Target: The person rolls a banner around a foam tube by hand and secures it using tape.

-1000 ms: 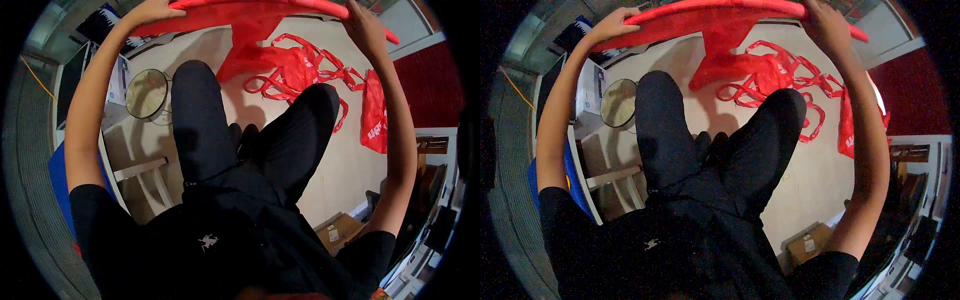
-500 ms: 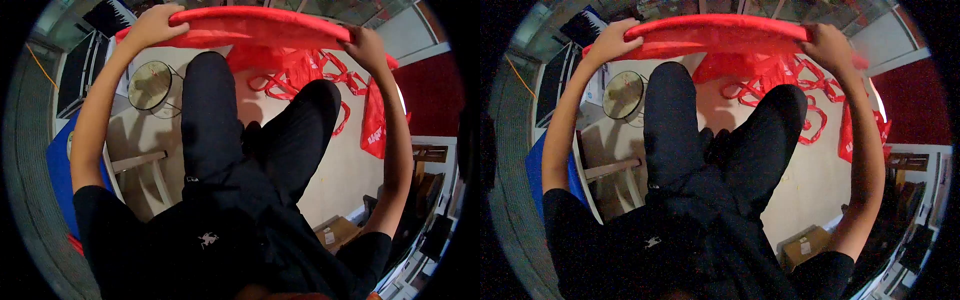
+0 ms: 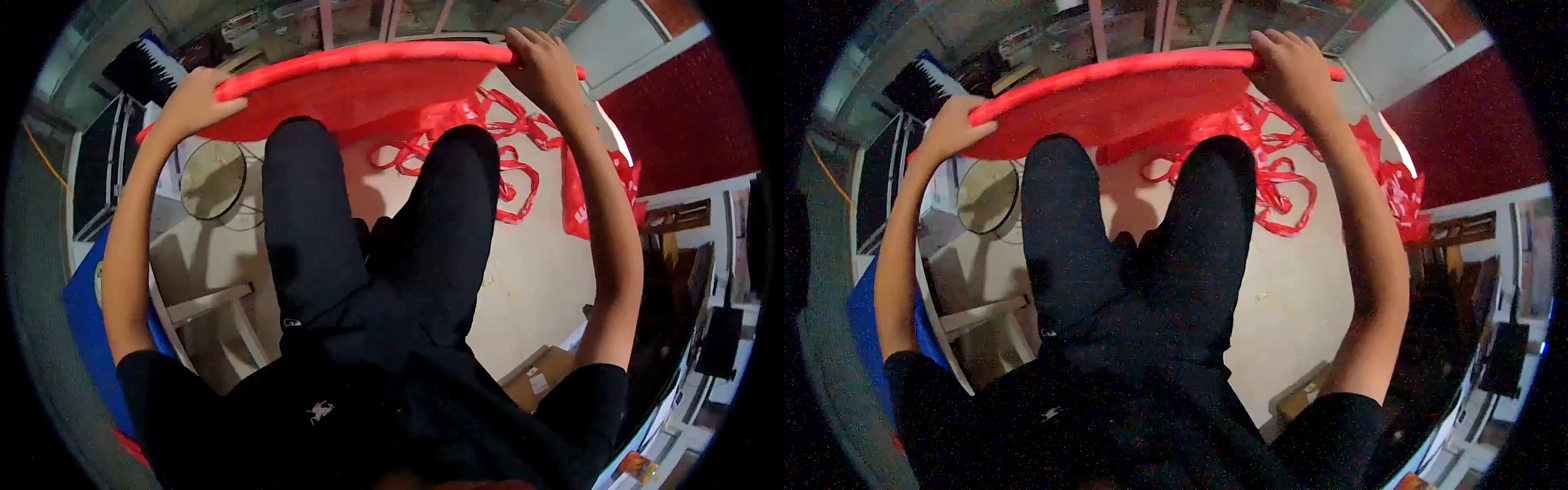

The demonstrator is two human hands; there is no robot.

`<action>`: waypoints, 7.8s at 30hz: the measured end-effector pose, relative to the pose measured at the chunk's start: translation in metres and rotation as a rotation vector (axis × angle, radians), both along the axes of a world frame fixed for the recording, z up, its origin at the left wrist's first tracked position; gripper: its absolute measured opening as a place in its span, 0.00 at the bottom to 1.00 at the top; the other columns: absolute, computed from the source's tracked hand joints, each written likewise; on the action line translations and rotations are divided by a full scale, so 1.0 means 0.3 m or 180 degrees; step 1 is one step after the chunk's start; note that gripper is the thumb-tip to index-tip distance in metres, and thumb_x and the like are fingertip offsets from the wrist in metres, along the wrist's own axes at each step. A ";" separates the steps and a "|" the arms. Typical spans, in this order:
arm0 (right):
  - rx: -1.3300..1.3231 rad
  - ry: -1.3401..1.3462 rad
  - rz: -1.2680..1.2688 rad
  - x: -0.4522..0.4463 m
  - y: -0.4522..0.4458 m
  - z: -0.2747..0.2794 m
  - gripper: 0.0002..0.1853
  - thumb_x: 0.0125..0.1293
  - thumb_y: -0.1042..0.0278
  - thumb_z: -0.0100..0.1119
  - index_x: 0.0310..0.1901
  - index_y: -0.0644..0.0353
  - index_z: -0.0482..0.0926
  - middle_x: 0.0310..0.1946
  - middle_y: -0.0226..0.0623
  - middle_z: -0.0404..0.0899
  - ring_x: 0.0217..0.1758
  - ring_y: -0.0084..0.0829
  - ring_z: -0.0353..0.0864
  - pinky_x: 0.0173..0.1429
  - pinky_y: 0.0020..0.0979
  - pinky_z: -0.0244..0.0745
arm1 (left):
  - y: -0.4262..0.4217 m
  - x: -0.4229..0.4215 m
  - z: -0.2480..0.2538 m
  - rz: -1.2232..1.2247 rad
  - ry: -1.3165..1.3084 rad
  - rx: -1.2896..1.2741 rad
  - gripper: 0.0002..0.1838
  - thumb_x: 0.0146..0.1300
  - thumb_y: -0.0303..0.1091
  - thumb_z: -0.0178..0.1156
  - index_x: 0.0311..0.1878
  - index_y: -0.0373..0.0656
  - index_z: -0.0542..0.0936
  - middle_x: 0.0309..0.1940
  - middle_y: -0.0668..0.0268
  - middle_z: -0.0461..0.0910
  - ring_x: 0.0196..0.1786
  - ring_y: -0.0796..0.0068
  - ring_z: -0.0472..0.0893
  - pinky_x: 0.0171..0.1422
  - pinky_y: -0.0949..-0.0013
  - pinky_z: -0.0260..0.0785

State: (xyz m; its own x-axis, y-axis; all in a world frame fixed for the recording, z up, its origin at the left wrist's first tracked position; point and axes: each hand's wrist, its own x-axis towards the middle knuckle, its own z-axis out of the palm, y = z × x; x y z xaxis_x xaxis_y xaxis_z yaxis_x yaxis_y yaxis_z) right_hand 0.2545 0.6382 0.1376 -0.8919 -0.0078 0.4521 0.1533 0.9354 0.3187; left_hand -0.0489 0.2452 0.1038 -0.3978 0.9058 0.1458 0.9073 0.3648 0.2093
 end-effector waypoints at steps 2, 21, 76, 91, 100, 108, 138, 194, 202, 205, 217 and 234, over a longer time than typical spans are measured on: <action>0.0274 0.0368 -0.0160 0.027 0.088 -0.016 0.15 0.54 0.59 0.65 0.39 0.57 0.76 0.38 0.39 0.79 0.46 0.44 0.78 0.45 0.43 0.72 | -0.043 0.037 0.020 0.0010 0.0035 0.0077 0.20 0.49 0.44 0.64 0.36 0.35 0.81 0.27 0.49 0.79 0.33 0.49 0.79 0.41 0.57 0.70; -0.3280 0.0268 -0.0163 0.047 0.012 -0.030 0.34 0.56 0.52 0.73 0.61 0.58 0.71 0.50 0.36 0.80 0.50 0.28 0.80 0.52 0.29 0.76 | -0.107 -0.024 0.015 0.0075 -0.0115 -0.0115 0.16 0.52 0.39 0.64 0.40 0.39 0.81 0.30 0.50 0.80 0.36 0.48 0.79 0.43 0.57 0.70; -0.0620 -0.1173 -0.0061 -0.226 -0.275 -0.071 0.16 0.56 0.63 0.62 0.44 0.60 0.72 0.37 0.43 0.79 0.45 0.47 0.80 0.45 0.47 0.76 | 0.228 0.130 -0.106 -0.0185 -0.0157 0.0555 0.20 0.51 0.49 0.65 0.38 0.42 0.82 0.28 0.53 0.81 0.35 0.49 0.81 0.41 0.54 0.71; -0.0499 -0.0385 0.0376 -0.243 -0.330 -0.085 0.13 0.52 0.62 0.65 0.32 0.65 0.81 0.28 0.51 0.80 0.35 0.50 0.81 0.41 0.44 0.74 | 0.254 0.068 -0.148 -0.0705 -0.0731 -0.0030 0.21 0.50 0.49 0.66 0.39 0.41 0.82 0.28 0.51 0.82 0.33 0.51 0.82 0.40 0.56 0.73; -0.1257 -0.1810 -0.0272 -0.270 -0.284 -0.070 0.11 0.54 0.62 0.61 0.36 0.60 0.81 0.30 0.48 0.82 0.38 0.51 0.84 0.42 0.46 0.80 | 0.259 0.184 -0.051 -0.0053 0.0216 0.0324 0.22 0.50 0.49 0.66 0.39 0.39 0.83 0.30 0.49 0.82 0.34 0.49 0.82 0.41 0.54 0.74; -0.0874 -0.1054 -0.0110 -0.264 -0.333 -0.054 0.14 0.52 0.62 0.64 0.39 0.58 0.82 0.32 0.48 0.83 0.36 0.51 0.82 0.42 0.47 0.78 | 0.268 0.186 -0.026 0.0171 -0.0352 0.0103 0.23 0.48 0.50 0.65 0.35 0.37 0.83 0.30 0.49 0.81 0.34 0.50 0.82 0.40 0.53 0.73; -0.1520 -0.2057 -0.0828 -0.316 -0.323 -0.006 0.17 0.47 0.58 0.65 0.29 0.67 0.82 0.22 0.54 0.79 0.26 0.47 0.79 0.32 0.44 0.71 | 0.262 0.155 -0.069 0.0438 -0.0244 0.0230 0.20 0.43 0.46 0.63 0.31 0.37 0.85 0.25 0.49 0.81 0.32 0.52 0.82 0.39 0.53 0.75; -0.4771 0.0420 0.0544 -0.027 0.065 -0.155 0.27 0.68 0.41 0.54 0.51 0.61 0.77 0.49 0.39 0.80 0.53 0.32 0.78 0.60 0.33 0.71 | 0.014 0.042 -0.118 0.0233 0.0195 0.0020 0.19 0.48 0.44 0.68 0.39 0.39 0.85 0.32 0.47 0.82 0.38 0.47 0.81 0.46 0.56 0.74; -0.0164 0.0340 0.0845 -0.039 -0.035 -0.127 0.17 0.54 0.66 0.70 0.37 0.64 0.72 0.29 0.41 0.72 0.33 0.44 0.73 0.39 0.35 0.70 | -0.005 0.013 -0.103 0.0196 -0.0709 -0.0464 0.18 0.49 0.44 0.66 0.30 0.35 0.81 0.25 0.47 0.79 0.33 0.47 0.80 0.39 0.56 0.73; -0.1571 -0.1027 -0.0199 -0.030 -0.014 -0.107 0.16 0.55 0.65 0.67 0.40 0.62 0.72 0.28 0.42 0.74 0.33 0.46 0.75 0.38 0.42 0.70 | -0.022 0.021 -0.115 -0.0157 -0.0314 0.0090 0.17 0.50 0.43 0.64 0.34 0.38 0.81 0.25 0.49 0.79 0.33 0.48 0.80 0.40 0.56 0.72; -0.0538 0.0114 0.1257 -0.121 -0.074 -0.093 0.19 0.53 0.61 0.66 0.45 0.58 0.78 0.32 0.46 0.82 0.35 0.52 0.81 0.42 0.45 0.76 | 0.108 0.011 -0.203 -0.0487 -0.0073 0.0357 0.18 0.51 0.41 0.65 0.41 0.38 0.77 0.28 0.52 0.75 0.35 0.48 0.77 0.41 0.55 0.70; -0.0148 0.0219 0.1238 -0.250 -0.207 -0.095 0.14 0.54 0.64 0.63 0.38 0.65 0.79 0.31 0.47 0.81 0.39 0.51 0.80 0.45 0.44 0.74 | 0.230 0.103 -0.200 -0.0483 -0.0547 0.0260 0.21 0.54 0.50 0.63 0.39 0.40 0.77 0.31 0.51 0.78 0.39 0.47 0.79 0.44 0.52 0.71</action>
State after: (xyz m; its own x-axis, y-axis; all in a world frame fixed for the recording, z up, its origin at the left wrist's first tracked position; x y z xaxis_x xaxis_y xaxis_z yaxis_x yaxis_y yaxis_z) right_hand 0.1795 0.5760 0.1091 -0.7941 -0.3171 0.5185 -0.1957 0.9411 0.2758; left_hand -0.0180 0.3143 0.0438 -0.2833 0.9451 0.1631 0.8989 0.2024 0.3886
